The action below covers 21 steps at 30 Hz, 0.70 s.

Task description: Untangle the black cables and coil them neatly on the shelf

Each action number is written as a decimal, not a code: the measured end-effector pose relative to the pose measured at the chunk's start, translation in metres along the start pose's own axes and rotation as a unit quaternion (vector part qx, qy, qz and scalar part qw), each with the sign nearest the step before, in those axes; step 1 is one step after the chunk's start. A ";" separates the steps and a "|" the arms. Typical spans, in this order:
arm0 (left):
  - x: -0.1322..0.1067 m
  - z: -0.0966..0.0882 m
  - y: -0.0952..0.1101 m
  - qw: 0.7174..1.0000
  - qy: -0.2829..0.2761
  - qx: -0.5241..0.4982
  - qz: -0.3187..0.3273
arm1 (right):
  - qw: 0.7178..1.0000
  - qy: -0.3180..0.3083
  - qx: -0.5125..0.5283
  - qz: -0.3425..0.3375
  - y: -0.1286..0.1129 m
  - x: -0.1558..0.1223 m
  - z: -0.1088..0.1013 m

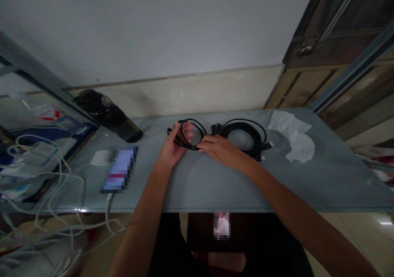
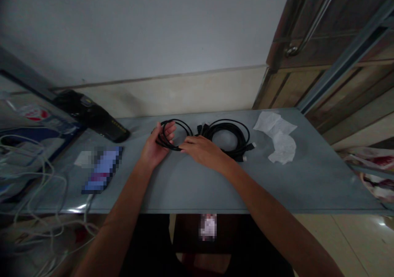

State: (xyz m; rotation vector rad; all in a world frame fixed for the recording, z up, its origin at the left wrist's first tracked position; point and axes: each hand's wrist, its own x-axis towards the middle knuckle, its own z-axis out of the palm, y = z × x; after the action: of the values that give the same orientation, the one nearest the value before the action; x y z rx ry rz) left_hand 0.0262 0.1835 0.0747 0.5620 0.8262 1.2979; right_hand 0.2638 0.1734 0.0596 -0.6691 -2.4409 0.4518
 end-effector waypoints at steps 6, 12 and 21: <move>-0.008 0.004 0.001 0.997 -0.072 -0.002 0.019 | 1.000 0.004 -0.010 0.014 0.006 0.000 0.005; -0.003 -0.001 0.002 0.999 -0.020 0.003 0.040 | 0.999 0.011 -0.029 0.035 0.010 0.000 0.008; 0.017 -0.016 -0.021 0.950 0.176 0.110 0.233 | 0.999 0.016 -0.033 0.034 0.014 -0.001 0.010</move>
State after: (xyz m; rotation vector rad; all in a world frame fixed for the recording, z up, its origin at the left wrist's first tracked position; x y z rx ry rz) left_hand 0.0270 0.1940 0.0453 0.7446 1.1897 1.7858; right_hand 0.2630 0.1824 0.0451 -0.7842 -2.4175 0.3866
